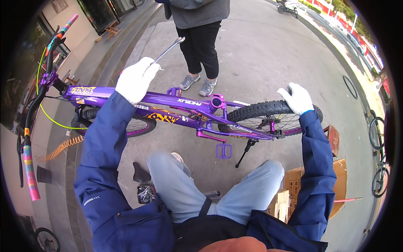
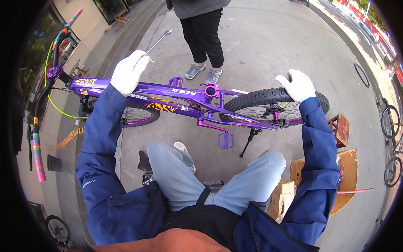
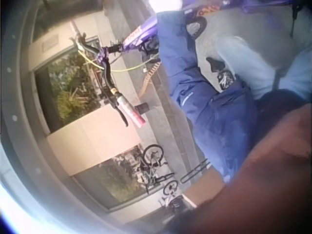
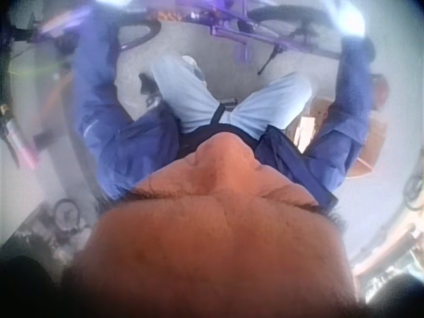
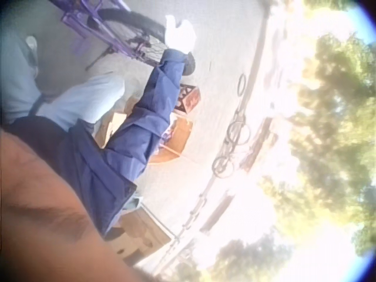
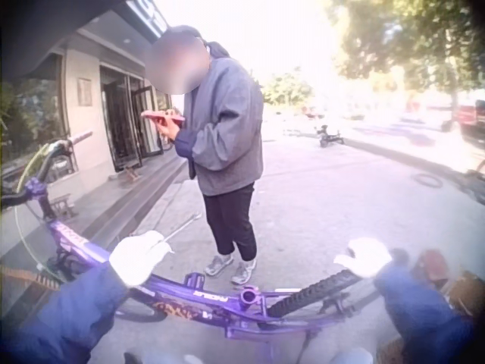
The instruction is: The person assembles a purple mountain bike by attaching pedals, inserting the seat post, and mounting the saddle. They use a wrench to tighten the pedal bolts and adjust the seat height before securing the saddle in place.
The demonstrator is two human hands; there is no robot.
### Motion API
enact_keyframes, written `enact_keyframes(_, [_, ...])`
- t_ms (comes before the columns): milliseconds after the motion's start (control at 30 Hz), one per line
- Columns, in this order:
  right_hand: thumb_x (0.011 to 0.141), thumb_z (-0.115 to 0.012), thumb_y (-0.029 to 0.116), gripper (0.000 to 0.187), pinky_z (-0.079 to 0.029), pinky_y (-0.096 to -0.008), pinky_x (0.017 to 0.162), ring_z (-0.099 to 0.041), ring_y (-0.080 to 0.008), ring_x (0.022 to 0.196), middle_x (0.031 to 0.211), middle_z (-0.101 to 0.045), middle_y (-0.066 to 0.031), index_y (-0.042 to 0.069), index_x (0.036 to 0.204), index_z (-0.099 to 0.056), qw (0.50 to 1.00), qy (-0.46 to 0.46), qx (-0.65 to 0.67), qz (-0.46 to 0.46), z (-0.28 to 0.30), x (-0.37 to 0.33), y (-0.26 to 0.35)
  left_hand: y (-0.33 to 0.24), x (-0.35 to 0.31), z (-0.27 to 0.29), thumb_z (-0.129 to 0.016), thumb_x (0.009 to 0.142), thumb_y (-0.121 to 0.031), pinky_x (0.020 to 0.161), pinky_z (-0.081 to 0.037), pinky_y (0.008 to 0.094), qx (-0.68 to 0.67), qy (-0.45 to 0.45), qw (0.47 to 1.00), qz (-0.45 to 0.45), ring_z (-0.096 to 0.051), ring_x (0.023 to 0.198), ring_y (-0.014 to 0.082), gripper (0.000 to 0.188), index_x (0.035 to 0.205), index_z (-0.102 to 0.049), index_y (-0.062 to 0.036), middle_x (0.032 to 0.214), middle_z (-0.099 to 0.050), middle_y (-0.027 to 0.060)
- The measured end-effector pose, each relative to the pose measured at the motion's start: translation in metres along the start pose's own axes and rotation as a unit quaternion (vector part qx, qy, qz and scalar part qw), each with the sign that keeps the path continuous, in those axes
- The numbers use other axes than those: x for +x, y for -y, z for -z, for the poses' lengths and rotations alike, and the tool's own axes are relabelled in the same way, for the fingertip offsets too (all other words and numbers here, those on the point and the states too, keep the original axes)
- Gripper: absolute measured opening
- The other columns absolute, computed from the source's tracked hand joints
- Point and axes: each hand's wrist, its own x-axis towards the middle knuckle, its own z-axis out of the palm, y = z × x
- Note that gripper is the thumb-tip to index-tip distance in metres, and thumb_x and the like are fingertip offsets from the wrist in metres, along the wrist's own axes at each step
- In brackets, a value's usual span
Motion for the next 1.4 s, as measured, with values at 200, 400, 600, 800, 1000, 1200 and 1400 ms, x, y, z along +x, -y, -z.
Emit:
enact_keyframes(200, [0.093,-0.080,0.047,0.045,-0.052,-0.0454,0.069,-0.064,-0.0360,0.071,0.074,-0.062,-0.0152,0.007,0.080,-0.064,0.984,-0.031,0.007,0.177,-0.022,-0.005,-0.022,0.080,0.123,-0.087,-0.058,0.113,-0.029,0.091,-0.058,0.0519,0.242,0.152,0.957,-0.050,-0.072,0.102,0.0465,0.032,0.120,-0.071,-0.0007,0.108,-0.076,0.0262])
enact_keyframes(400, [0.078,-0.088,0.035,0.042,-0.050,-0.0459,0.065,-0.059,-0.0351,0.069,0.073,-0.057,-0.0144,0.005,0.077,-0.059,0.992,0.040,0.045,0.115,-0.018,0.011,-0.017,0.194,0.161,-0.192,-0.062,0.108,-0.026,0.091,-0.057,0.0528,0.147,0.313,0.938,0.024,-0.072,0.102,0.0492,0.031,0.119,-0.072,0.0005,0.105,-0.076,0.0280])
enact_keyframes(600, [0.075,-0.088,0.036,0.043,-0.048,-0.0468,0.070,-0.057,-0.0360,0.077,0.081,-0.055,-0.0134,0.006,0.082,-0.058,0.988,0.118,0.056,0.078,-0.007,0.023,-0.011,0.253,0.097,-0.224,-0.062,0.107,-0.029,0.093,-0.057,0.0532,0.046,0.398,0.916,0.040,-0.070,0.108,0.0499,0.033,0.121,-0.072,-0.0007,0.110,-0.075,0.0287])
enact_keyframes(800, [0.076,-0.086,0.036,0.042,-0.048,-0.0473,0.072,-0.056,-0.0372,0.081,0.083,-0.054,-0.0140,0.006,0.086,-0.058,0.986,0.151,0.044,0.064,-0.001,0.035,-0.002,0.268,0.034,-0.223,-0.059,0.108,-0.032,0.095,-0.053,0.0545,0.040,0.320,0.922,0.215,-0.068,0.112,0.0500,0.033,0.116,-0.069,-0.0017,0.110,-0.073,0.0290])
enact_keyframes(1000, [0.075,-0.085,0.037,0.039,-0.050,-0.0486,0.077,-0.059,-0.0377,0.088,0.087,-0.058,-0.0140,0.007,0.087,-0.062,0.978,0.204,0.025,0.031,0.004,0.042,0.003,0.283,0.033,-0.282,-0.055,0.111,-0.030,0.089,-0.053,0.0441,-0.210,0.283,0.844,0.404,-0.069,0.098,0.0327,0.033,0.113,-0.071,-0.0010,0.100,-0.072,0.0161])
enact_keyframes(1200, [0.077,-0.084,0.042,0.041,-0.052,-0.0489,0.082,-0.061,-0.0380,0.093,0.091,-0.060,-0.0147,0.008,0.091,-0.066,0.966,0.259,-0.001,0.007,0.007,0.047,0.004,0.262,0.046,-0.278,-0.055,0.114,-0.029,0.074,-0.048,0.0296,-0.335,0.299,0.752,0.482,-0.059,0.086,0.0110,0.028,0.114,-0.073,-0.0069,0.097,-0.067,-0.0019])
enact_keyframes(1400, [0.080,-0.082,0.046,0.044,-0.052,-0.0499,0.084,-0.062,-0.0382,0.097,0.095,-0.061,-0.0156,0.007,0.096,-0.068,0.953,0.302,0.003,-0.009,0.010,0.053,0.004,0.218,0.078,-0.241,-0.054,0.116,-0.034,0.060,-0.042,0.0255,-0.425,0.343,0.728,0.414,-0.057,0.074,0.0082,0.028,0.110,-0.069,-0.0111,0.125,-0.075,0.0030])
